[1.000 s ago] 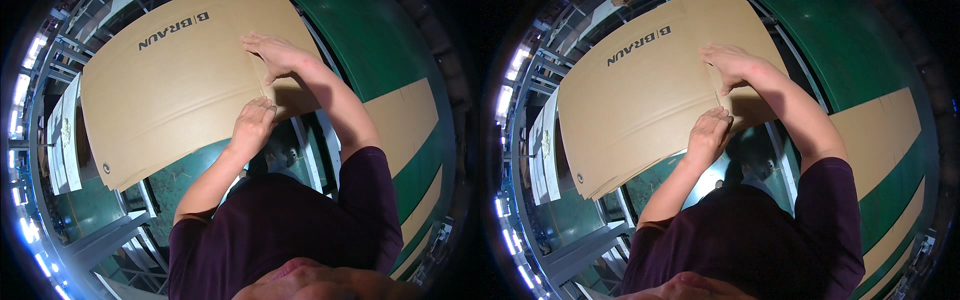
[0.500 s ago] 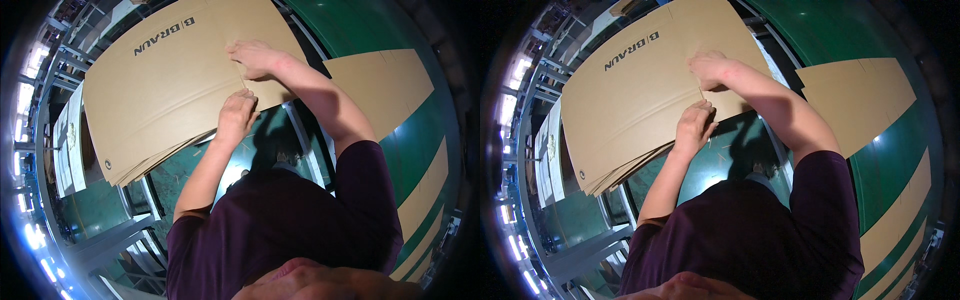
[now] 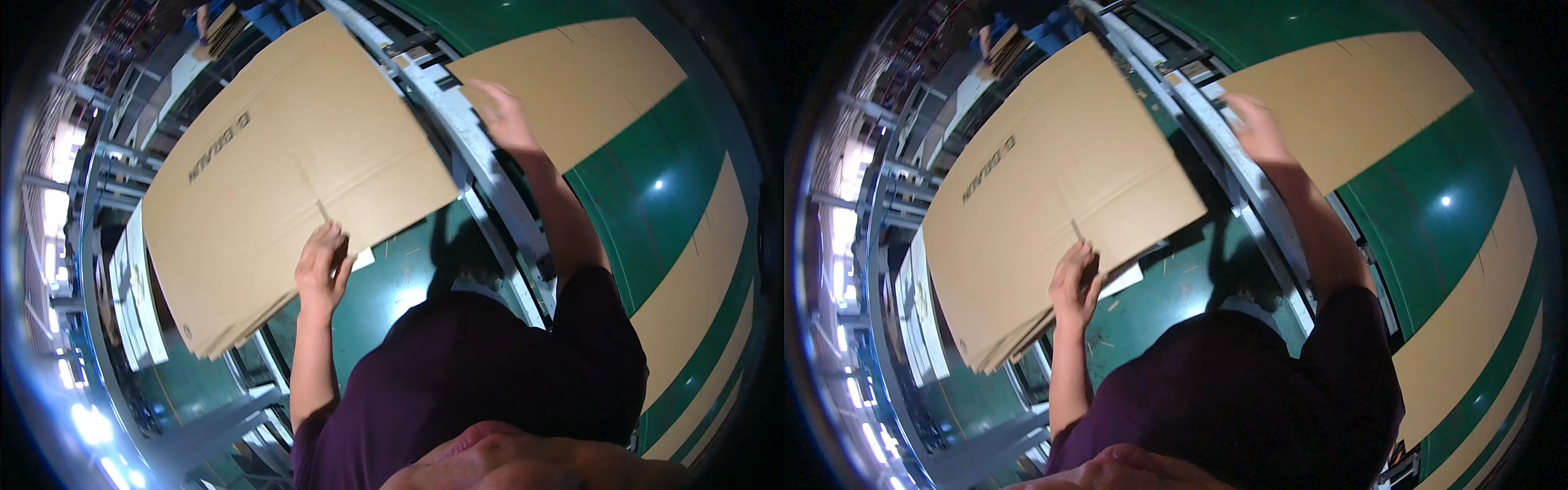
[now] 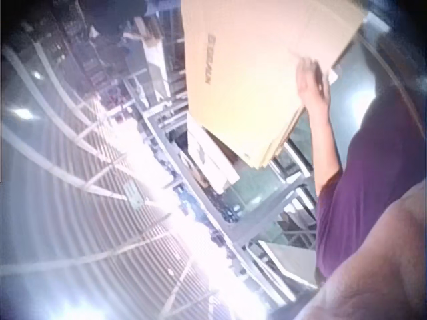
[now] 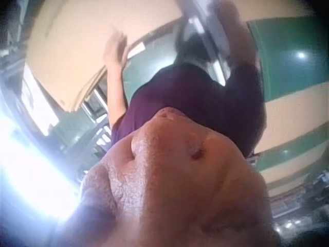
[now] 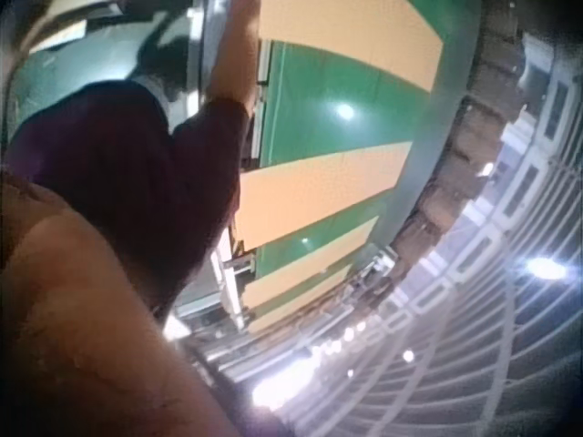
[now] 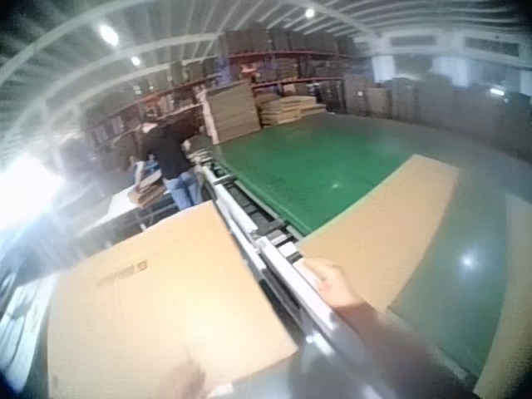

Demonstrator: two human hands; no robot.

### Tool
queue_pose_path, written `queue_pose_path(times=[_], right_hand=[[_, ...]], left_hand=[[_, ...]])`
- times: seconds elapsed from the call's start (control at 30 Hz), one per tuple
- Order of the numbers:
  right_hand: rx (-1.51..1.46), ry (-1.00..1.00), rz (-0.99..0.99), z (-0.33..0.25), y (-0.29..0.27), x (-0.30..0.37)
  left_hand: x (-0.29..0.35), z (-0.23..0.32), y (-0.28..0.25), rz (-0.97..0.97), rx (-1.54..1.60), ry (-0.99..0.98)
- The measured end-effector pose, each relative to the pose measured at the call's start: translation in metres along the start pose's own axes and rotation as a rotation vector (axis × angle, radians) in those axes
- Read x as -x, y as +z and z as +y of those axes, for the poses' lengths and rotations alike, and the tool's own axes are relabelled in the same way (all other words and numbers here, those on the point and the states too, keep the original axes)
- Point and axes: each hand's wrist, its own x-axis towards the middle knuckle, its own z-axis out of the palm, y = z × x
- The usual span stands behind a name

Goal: The person folds flat cardboard pieces along pre-scored lines on a workbench. They repeatedly pick up a piece, fold the flaps, and place the folded cardboard onto a stack.

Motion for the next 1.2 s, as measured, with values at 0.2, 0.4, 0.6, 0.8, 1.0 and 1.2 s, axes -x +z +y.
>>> queue_pose_path(times=[0.2,0.4,0.6,0.8,1.0,1.2], right_hand=[[1.237,0.254,-0.052,0.263,0.024,0.133],[0.870,0.021,0.109,0.328,0.074,0.032],[0.573,-0.163,0.135,0.116,-0.041,-0.063],[0.113,-0.255,0.940,0.025,-0.183,-0.132],[0.298,0.477,0.772,0.262,-0.075,-0.084],[0.571,0.917,0.613,0.367,0.172,0.047]], left_hand=[[0.006,0.011,-0.002,-0.088,-0.072,-0.106],[0.000,0.009,-0.010,-0.144,-0.121,-0.166],[0.006,0.009,-0.005,-0.170,-0.106,-0.213],[0.003,0.008,-0.004,-0.143,-0.106,-0.152],[-0.001,0.011,-0.006,-0.136,-0.093,-0.177],[-0.001,0.012,-0.008,-0.156,-0.092,-0.206]])
